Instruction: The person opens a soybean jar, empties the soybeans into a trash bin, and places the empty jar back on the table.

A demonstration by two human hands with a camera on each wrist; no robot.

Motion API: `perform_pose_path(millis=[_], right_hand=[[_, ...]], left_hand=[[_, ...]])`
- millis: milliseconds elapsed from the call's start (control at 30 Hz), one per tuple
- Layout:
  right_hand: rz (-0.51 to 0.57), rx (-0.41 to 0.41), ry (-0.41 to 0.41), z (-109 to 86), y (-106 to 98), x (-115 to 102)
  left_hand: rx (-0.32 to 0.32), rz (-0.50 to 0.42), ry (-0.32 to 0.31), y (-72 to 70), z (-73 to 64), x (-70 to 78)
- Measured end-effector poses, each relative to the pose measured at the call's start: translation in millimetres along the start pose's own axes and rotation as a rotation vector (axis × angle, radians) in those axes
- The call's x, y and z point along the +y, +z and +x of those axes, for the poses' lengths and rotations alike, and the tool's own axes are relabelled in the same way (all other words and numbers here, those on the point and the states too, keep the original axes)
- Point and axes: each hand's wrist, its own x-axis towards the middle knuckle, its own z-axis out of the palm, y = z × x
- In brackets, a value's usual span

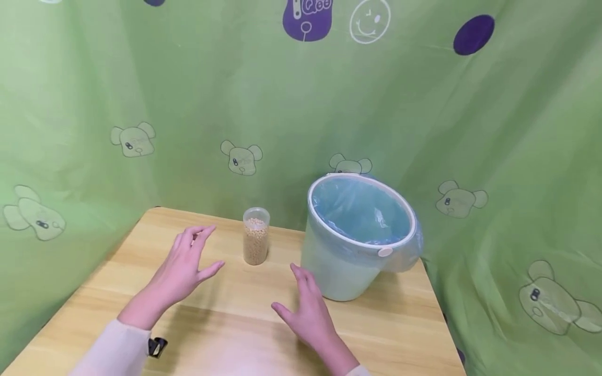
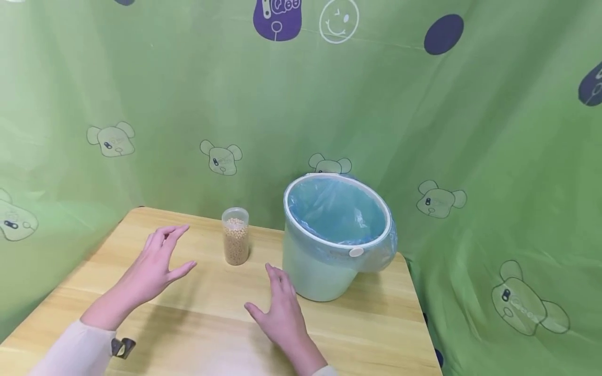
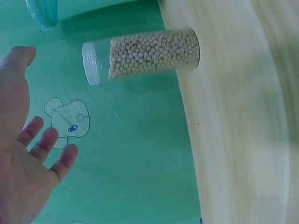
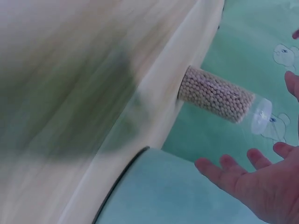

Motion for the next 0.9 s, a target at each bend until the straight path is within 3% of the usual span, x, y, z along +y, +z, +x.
perform_pose_path(millis=[267, 533, 733, 900], right_hand=[[0.001, -0.012, -0.006, 27.9, 21, -4], [0.043, -0.037, 0.027, 61.7, 39, -9], [0.134, -0.055, 0.086, 87.0, 59, -5], [0.176, -0.098, 0.094, 107.3, 77, -1]], left_hand=[[-0.090, -0.073, -0.023, 12.1, 25.2, -14.6], [-0.153, -0.108, -0.017, 32.8, 67.5, -23.0], [-0.216, -0.142, -0.041, 55.8, 95.0, -22.1], [-0.236, -0.149, -0.042, 66.2, 114.4, -17.7]])
